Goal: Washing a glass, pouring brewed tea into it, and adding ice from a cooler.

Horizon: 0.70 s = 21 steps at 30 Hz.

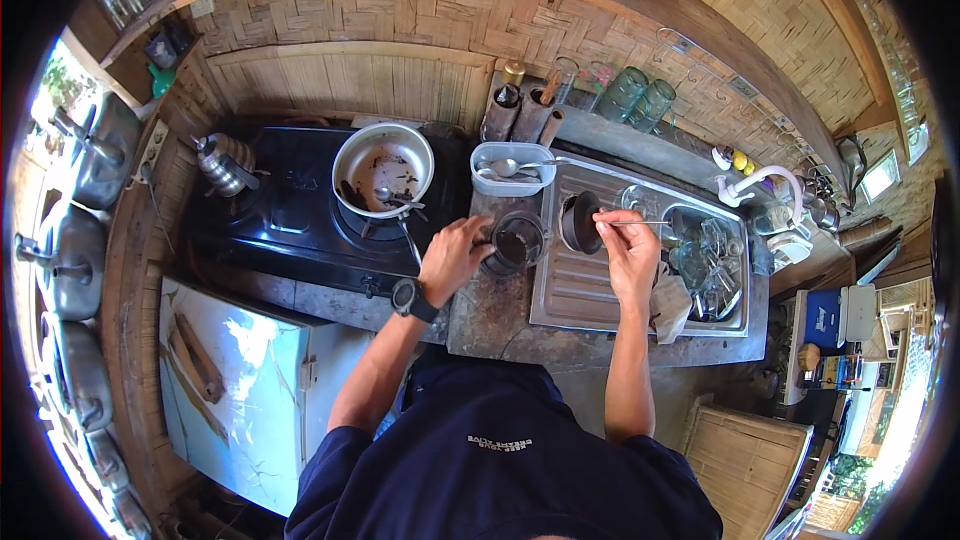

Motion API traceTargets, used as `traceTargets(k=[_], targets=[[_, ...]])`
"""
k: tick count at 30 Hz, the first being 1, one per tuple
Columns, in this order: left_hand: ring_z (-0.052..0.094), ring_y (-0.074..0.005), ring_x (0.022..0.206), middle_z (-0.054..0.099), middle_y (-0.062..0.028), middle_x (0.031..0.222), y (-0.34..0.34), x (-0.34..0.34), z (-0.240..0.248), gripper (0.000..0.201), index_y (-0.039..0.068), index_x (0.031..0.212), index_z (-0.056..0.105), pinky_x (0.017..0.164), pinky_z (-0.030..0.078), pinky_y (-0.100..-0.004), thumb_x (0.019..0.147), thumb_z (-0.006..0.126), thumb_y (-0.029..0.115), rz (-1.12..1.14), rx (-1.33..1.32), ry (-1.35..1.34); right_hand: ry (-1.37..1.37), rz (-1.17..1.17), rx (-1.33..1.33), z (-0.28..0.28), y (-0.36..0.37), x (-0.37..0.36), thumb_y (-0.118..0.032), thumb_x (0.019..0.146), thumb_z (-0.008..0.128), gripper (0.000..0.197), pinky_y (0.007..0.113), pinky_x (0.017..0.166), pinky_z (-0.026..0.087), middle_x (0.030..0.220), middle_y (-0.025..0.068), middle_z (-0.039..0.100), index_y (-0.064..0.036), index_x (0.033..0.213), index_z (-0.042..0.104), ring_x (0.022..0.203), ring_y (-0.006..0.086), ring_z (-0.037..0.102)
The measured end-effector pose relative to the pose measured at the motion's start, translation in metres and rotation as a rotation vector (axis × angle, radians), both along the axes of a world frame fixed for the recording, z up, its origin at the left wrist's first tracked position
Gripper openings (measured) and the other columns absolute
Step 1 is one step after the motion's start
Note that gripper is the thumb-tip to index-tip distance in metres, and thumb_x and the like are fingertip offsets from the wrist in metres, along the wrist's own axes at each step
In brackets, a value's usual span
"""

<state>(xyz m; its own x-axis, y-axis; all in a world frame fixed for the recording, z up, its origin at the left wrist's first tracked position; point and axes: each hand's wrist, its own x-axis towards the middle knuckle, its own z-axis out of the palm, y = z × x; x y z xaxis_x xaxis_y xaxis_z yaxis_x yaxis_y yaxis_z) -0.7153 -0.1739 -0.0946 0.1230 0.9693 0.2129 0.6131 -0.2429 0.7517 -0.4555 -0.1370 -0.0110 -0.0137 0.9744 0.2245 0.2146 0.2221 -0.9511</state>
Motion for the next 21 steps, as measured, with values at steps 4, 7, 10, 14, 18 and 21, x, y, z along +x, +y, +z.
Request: traceTargets(k=[4, 7, 10, 14, 18, 21], targets=[[0.07, -0.0298, 0.072, 0.069, -0.0146, 0.085, -0.032, 0.03, 0.002, 0.055, 0.005, 0.126, 0.055, 0.065, 0.054, -0.0398, 0.076, 0.078, 0.013, 0.121, -0.063, -0.118, -0.035, -0.025, -0.018, -0.001, -0.013, -0.009, 0.006, 0.089, 0.063, 0.008, 0.026, 0.088, 0.053, 0.097, 0.0118, 0.07, 0.0049, 0.097, 0.065, 0.096, 0.0159, 0.067], [0.069, -0.0281, 0.068, 0.068, -0.0117, 0.079, -0.05, 0.053, 0.001, 0.062, 0.008, 0.127, 0.047, 0.061, 0.053, -0.0365, 0.075, 0.08, 0.014, 0.248, -0.132, -0.237, -0.078, -0.082, -0.04, 0.0, -0.029, -0.02, 0.006, 0.09, 0.062, 0.007, 0.025, 0.082, 0.054, 0.094, 0.0113, 0.071, 0.0046, 0.096, 0.066, 0.089, 0.0145, 0.069], [0.068, -0.0268, 0.065, 0.064, -0.0103, 0.074, -0.064, 0.071, -0.004, 0.056, 0.007, 0.122, 0.047, 0.059, 0.052, -0.036, 0.076, 0.079, 0.013, 0.359, -0.18, -0.303, -0.176, -0.149, -0.056, -0.003, -0.043, -0.033, 0.003, 0.088, 0.064, 0.007, 0.026, 0.079, 0.055, 0.09, 0.0108, 0.073, 0.0024, 0.094, 0.068, 0.086, 0.0147, 0.071], [0.066, -0.0304, 0.066, 0.064, -0.0122, 0.075, -0.075, 0.083, -0.009, 0.052, 0.004, 0.119, 0.044, 0.06, 0.051, -0.0396, 0.079, 0.077, 0.013, 0.385, -0.206, -0.499, -0.311, -0.189, -0.027, -0.002, -0.058, -0.05, 0.0, 0.088, 0.067, 0.007, 0.029, 0.078, 0.056, 0.09, 0.0111, 0.073, -0.0001, 0.095, 0.069, 0.084, 0.0189, 0.072], [0.066, -0.0299, 0.069, 0.063, -0.0141, 0.081, -0.079, 0.073, 0.003, 0.045, 0.002, 0.117, 0.047, 0.063, 0.052, -0.0377, 0.081, 0.074, 0.011, 0.384, -0.256, -0.483, -0.418, -0.213, 0.023, -0.013, -0.067, -0.06, -0.006, 0.087, 0.069, 0.005, 0.034, 0.072, 0.055, 0.088, 0.009, 0.073, -0.0045, 0.091, 0.069, 0.08, 0.0254, 0.072], [0.064, -0.0296, 0.083, 0.062, -0.0146, 0.092, -0.075, 0.064, 0.013, 0.029, 0.001, 0.106, 0.057, 0.076, 0.052, -0.0352, 0.082, 0.071, 0.008, 0.461, -0.027, -0.58, -0.571, -0.239, 0.081, -0.014, -0.07, -0.065, -0.006, 0.085, 0.071, 0.008, 0.038, 0.068, 0.053, 0.087, 0.0056, 0.072, -0.0091, 0.091, 0.067, 0.08, 0.0283, 0.07]])
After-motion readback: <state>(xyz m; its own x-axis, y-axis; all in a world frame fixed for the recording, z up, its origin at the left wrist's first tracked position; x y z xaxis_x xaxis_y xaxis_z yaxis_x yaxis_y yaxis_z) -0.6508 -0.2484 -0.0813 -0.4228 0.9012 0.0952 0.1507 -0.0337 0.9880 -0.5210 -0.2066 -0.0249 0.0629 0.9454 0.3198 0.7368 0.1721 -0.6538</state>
